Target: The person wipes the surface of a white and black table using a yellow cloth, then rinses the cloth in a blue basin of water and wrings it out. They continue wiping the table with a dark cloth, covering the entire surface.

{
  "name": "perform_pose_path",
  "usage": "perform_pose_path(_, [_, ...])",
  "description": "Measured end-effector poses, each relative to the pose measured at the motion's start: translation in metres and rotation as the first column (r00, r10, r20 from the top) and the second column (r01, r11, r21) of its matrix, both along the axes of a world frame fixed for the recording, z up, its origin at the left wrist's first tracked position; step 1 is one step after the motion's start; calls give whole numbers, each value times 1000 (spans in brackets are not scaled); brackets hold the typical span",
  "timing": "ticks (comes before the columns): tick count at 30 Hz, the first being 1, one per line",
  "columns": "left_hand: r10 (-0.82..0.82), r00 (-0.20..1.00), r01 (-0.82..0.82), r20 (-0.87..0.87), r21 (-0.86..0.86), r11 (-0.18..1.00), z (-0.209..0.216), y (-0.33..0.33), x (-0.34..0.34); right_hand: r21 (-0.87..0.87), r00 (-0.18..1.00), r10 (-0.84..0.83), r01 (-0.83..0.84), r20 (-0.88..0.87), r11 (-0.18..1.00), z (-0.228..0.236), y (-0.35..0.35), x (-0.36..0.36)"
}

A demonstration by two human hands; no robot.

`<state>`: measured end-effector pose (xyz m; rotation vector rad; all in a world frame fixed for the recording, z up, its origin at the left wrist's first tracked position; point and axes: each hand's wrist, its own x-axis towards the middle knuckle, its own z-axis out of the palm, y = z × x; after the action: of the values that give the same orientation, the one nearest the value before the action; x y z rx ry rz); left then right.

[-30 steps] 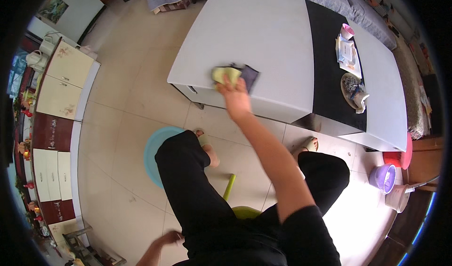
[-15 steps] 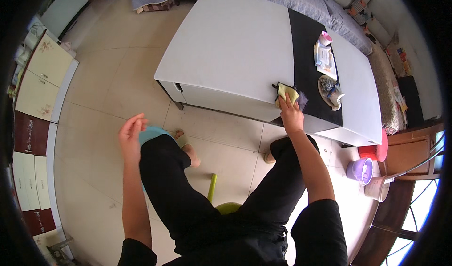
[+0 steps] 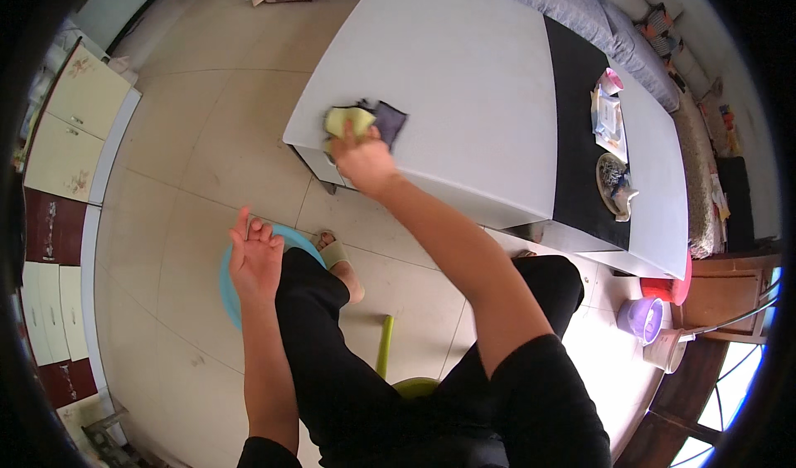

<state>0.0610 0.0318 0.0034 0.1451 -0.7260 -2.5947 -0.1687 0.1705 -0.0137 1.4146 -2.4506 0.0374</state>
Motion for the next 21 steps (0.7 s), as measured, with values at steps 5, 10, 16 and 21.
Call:
perform_pose_path(5, [-73,996,76,46,-63,995,2,19,-20,-18,997,-68,68,27,998,-8,-84,1])
perform_pose_path(10, [-55,998,58,36,-76,995,3,18,-27,-152,996,51,-39,74,988,-5,-26,10])
perform_pose_path(16, [-64,998,65,17,-66,996,3,26,-38,130,967,-224,240,-124,962,-12,219,11])
perform_pose_path(21, [-74,997,75,15,-79,994,7,34,-38,-43,838,-544,542,-42,839,4,362,24])
